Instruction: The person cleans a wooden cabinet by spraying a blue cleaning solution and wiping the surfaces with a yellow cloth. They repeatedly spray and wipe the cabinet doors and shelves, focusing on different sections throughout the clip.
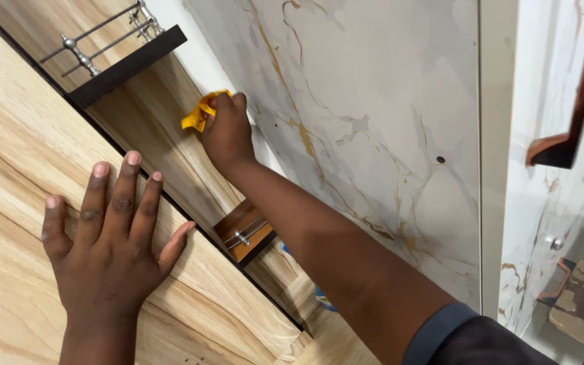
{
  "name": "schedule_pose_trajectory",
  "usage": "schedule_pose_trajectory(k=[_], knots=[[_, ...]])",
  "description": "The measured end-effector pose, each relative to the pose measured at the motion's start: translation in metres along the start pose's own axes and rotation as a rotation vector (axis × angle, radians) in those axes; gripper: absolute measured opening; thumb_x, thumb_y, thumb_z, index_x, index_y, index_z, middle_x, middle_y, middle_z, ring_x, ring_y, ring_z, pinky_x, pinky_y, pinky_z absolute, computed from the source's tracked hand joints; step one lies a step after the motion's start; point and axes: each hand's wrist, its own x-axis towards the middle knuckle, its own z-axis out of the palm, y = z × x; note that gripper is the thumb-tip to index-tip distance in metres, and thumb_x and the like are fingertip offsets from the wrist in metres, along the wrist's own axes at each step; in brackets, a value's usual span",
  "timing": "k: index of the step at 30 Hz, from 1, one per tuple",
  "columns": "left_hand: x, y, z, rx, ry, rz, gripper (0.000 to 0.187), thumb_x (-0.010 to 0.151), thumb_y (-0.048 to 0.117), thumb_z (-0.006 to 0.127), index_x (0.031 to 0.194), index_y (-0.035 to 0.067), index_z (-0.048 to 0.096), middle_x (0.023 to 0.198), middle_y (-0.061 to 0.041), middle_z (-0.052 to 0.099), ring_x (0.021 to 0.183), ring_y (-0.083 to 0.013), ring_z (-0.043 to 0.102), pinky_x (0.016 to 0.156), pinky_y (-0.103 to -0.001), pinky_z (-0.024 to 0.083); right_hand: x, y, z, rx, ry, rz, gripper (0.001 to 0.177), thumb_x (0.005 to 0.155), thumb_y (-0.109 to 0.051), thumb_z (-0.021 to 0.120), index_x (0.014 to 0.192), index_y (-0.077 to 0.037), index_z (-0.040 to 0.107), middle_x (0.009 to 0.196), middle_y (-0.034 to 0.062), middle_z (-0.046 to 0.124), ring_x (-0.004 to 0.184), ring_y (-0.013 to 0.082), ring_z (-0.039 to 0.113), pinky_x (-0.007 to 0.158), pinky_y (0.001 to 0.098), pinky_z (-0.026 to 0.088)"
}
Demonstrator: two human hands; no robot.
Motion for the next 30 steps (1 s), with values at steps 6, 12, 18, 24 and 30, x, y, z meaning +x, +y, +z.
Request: schedule_pose_trajectory(k=[6,12,18,24,30], knots=[[0.000,-0.001,0.000,-0.020,0.014,-0.013,0.066,0.092,0.072,0.045,0.141,0.033,0.067,0.158,0.007,0.056,0.151,-0.0144,0.040,0.125,-0.045,0.014,-0.021,-0.023,0.008,-0.072,-0.049,0.201,0.035,0.086,0.001,0.065,0.121,0.001,0.057,0.126,0.0236,0.049,0.104,0.0424,0.064,0.093,0.0445,0.055],[0.000,-0.002,0.000,0.007,0.041,-0.002,0.066,0.093,0.073,0.045,0.139,0.032,0.069,0.158,0.007,0.056,0.151,-0.0146,0.040,0.125,-0.044,0.015,-0.039,-0.042,-0.007,0.127,-0.396,-0.152,0.037,0.084,-0.001,0.058,0.120,-0.007,0.066,0.137,0.0194,0.055,0.117,0.0362,0.065,0.098,0.0397,0.057],[0.001,-0.001,-0.002,0.088,0.001,0.030,0.069,0.092,0.074,0.042,0.143,0.035,0.068,0.161,0.009,0.055,0.152,-0.0132,0.038,0.124,-0.044,0.015,-0.023,-0.036,-0.033,0.202,-1.023,0.010,0.042,0.095,-0.031,0.054,0.130,-0.008,0.057,0.119,0.0187,0.073,0.108,0.0340,0.072,0.093,0.0434,0.054],[0.000,0.000,0.000,0.071,0.007,0.005,0.069,0.092,0.074,0.043,0.144,0.035,0.068,0.159,0.009,0.056,0.152,-0.0134,0.038,0.125,-0.043,0.014,0.003,-0.005,-0.038,0.032,-1.015,-0.128,0.050,0.094,-0.027,0.058,0.139,-0.011,0.048,0.127,0.0161,0.064,0.111,0.0337,0.067,0.096,0.0421,0.050],[0.001,0.000,-0.001,0.081,0.030,0.023,0.066,0.093,0.074,0.044,0.139,0.035,0.071,0.158,0.008,0.057,0.151,-0.0146,0.039,0.124,-0.043,0.015,-0.012,0.028,-0.033,0.030,-0.367,-0.307,0.032,0.087,0.002,0.068,0.118,-0.004,0.065,0.123,0.0142,0.059,0.112,0.0330,0.070,0.097,0.0386,0.059]])
